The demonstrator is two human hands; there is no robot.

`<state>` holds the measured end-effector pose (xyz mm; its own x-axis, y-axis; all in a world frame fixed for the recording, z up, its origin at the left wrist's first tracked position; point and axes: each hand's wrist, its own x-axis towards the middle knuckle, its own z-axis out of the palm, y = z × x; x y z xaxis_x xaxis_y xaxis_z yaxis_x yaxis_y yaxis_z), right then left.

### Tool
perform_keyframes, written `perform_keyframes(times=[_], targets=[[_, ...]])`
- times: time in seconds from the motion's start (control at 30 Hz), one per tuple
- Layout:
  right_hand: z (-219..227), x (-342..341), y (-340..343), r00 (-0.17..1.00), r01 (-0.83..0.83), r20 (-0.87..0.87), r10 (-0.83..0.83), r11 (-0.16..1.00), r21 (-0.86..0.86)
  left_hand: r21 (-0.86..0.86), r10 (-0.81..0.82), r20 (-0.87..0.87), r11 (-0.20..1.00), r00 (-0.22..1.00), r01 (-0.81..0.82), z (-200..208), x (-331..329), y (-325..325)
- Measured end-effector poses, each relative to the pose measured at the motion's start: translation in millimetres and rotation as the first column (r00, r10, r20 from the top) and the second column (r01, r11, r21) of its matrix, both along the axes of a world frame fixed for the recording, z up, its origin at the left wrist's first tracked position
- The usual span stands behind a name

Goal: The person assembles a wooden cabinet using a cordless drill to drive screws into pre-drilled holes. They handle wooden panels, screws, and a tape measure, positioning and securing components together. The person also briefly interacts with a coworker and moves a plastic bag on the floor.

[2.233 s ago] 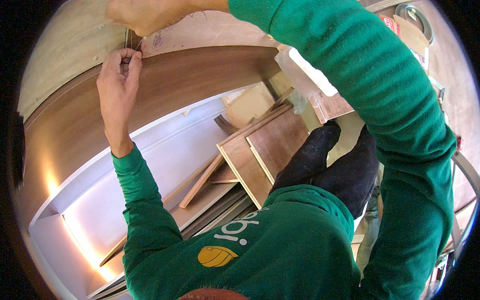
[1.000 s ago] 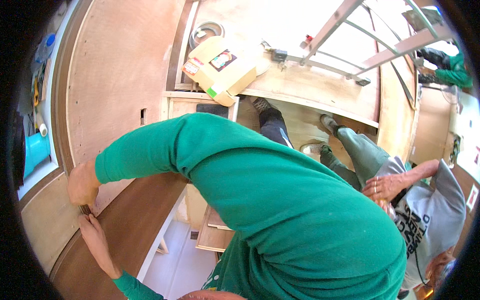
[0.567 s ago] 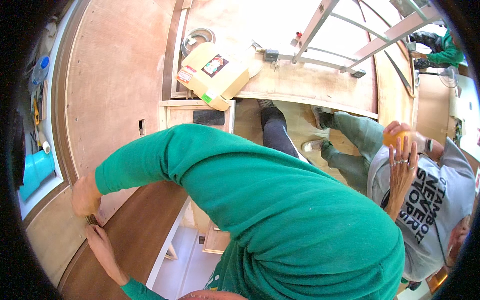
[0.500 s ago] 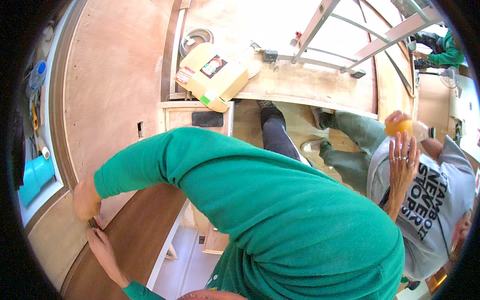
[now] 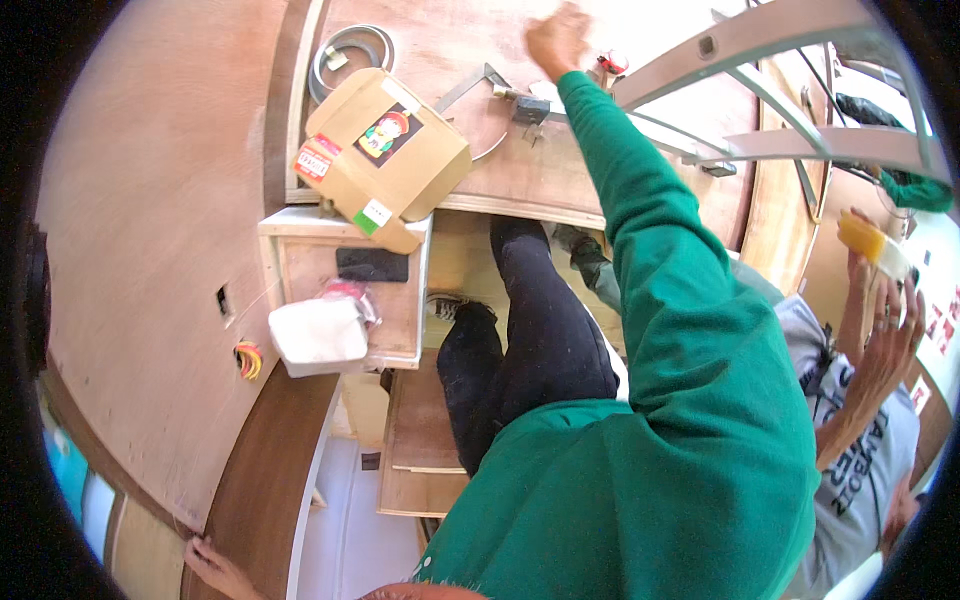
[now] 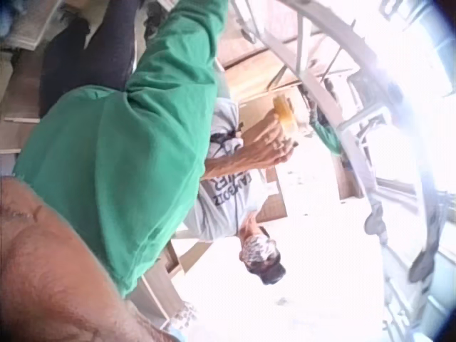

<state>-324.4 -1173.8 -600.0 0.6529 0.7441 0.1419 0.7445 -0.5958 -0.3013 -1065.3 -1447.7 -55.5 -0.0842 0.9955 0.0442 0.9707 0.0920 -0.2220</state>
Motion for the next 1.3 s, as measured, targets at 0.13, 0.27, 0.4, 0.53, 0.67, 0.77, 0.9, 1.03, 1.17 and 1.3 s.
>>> perform_keyframes(times=[0.13, 0.27, 0.4, 0.53, 0.67, 0.77, 0.9, 1.03, 1.17, 1.3], targets=[[-89, 125, -8, 0.837, 0.486, -0.026, -0.547, 0.764, -0.424, 0.126, 0.277, 0.200, 0.944, 0.940, -0.306, -14, -14, -13], [-154, 196, 2, 0.999, 0.017, 0.002, -0.038, 0.398, -0.917, 0.256, 0.398, 0.132, 0.871, 0.908, -0.419, -22, -63, -56], [-174, 199, 10, 0.664, -0.096, -0.211, 0.717, -0.198, -0.975, 0.386, 0.467, 0.208, 0.768, 0.860, -0.510, -45, -18, -126], [-131, 161, -23, 0.976, 0.190, 0.061, -0.211, 0.672, -0.716, 0.269, 0.521, 0.361, 0.736, 0.774, -0.621, -81, 6, -165], [-42, 55, -30, 0.979, 0.176, -0.052, -0.196, 0.948, -0.267, 0.301, 0.373, 0.515, 0.764, 0.771, -0.571, -131, 32, -175], [-3, -9, -72, 0.892, -0.140, -0.337, 0.300, 0.894, 0.425, 0.135, 0.181, 0.818, 0.863, 0.546, -0.487, -199, 56, -169], [161, -233, -200, 0.236, 0.009, -0.935, 0.264, 0.962, 0.274, -0.084, 0.122, 0.932, 0.989, 0.342, -0.124, -211, 124, -141], [287, -368, -347, -0.221, -0.305, -0.958, 0.183, 0.920, 0.246, -0.179, 0.173, 0.982, 0.980, 0.071, 0.083, -185, 147, -150], [367, -458, -434, -0.189, -0.554, -0.916, 0.354, 0.732, 0.397, -0.109, 0.107, 0.994, 0.976, 0.021, 0.191, -153, 126, -184], [422, -456, -461, -0.220, -0.645, -0.962, 0.164, 0.715, 0.270, -0.152, 0.136, 0.987, 0.959, 0.083, 0.239, -119, 111, -210]])
